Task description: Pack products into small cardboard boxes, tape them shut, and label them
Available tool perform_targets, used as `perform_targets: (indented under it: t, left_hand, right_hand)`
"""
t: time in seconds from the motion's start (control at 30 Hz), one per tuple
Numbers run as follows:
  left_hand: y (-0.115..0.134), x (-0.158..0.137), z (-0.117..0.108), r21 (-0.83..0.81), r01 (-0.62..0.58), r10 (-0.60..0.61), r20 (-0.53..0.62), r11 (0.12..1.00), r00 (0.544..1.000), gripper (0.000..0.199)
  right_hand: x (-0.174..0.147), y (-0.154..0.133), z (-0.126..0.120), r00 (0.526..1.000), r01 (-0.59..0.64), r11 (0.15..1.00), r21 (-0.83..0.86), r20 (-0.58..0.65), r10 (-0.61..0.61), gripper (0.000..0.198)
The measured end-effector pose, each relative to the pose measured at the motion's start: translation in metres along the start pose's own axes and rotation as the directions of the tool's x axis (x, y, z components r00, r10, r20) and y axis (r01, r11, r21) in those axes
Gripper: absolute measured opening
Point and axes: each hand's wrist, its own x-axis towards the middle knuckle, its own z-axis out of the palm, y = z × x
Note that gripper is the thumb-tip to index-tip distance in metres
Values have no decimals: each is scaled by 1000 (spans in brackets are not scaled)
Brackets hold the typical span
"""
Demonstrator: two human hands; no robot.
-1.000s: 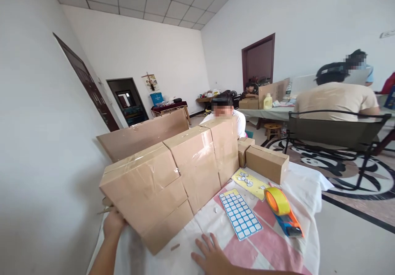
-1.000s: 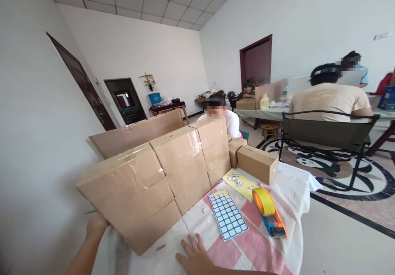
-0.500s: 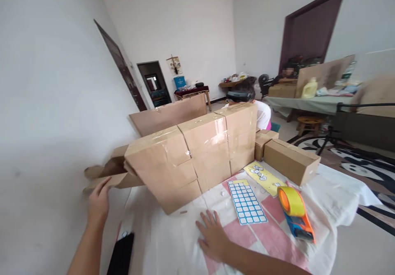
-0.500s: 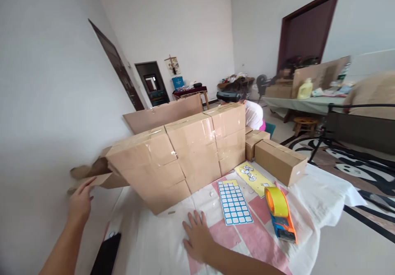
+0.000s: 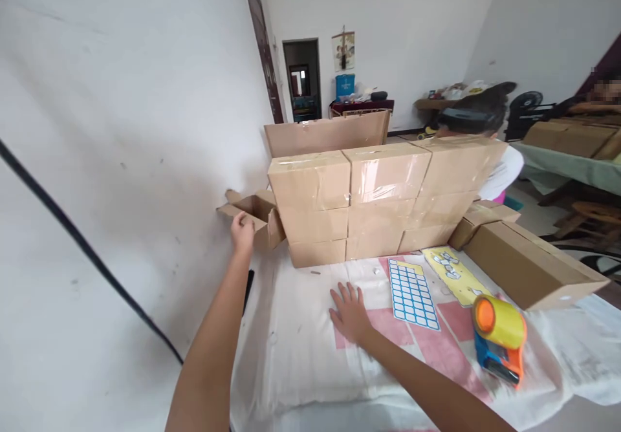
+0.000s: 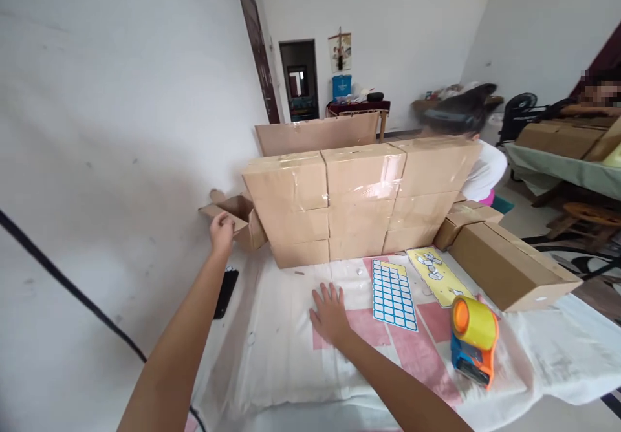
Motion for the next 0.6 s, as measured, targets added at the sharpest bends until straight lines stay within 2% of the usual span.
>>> perform_targets:
  t: [0.13,0.23,0.33,0.4,0.47,0.6]
  left_hand:
    - [-13,2,-1,56,12,-13,8,998,1000,36]
    - [-21,0,-9,103,6,-8,15,995,1000,37]
    - [-28,-4,-19,150,-2,-2,26,989,1000,39]
    - [-30,-5,-25,184,-4,0,22,983,1000,41]
    - [-32,-2,-30,218,-11,8,13,976,1000,43]
    - [-40,8,-38,268,-45,41,19,962,999,41]
  right_hand:
    - [-1,-2,1,1000,12,998,-68,-4,-13,57]
    - [-2,0,4,999,22,994,-107,-28,-25,55]
    - [6,-9,-5,997,45,991,-128,-60,-53,48]
    - [21,-29,-20,984,161,976,-147,-47,-169,40]
    - [47,-61,-36,944,326,930,-169,8,-329,35]
    - [122,-138,-47,888,460,867,-192,115,-446,30]
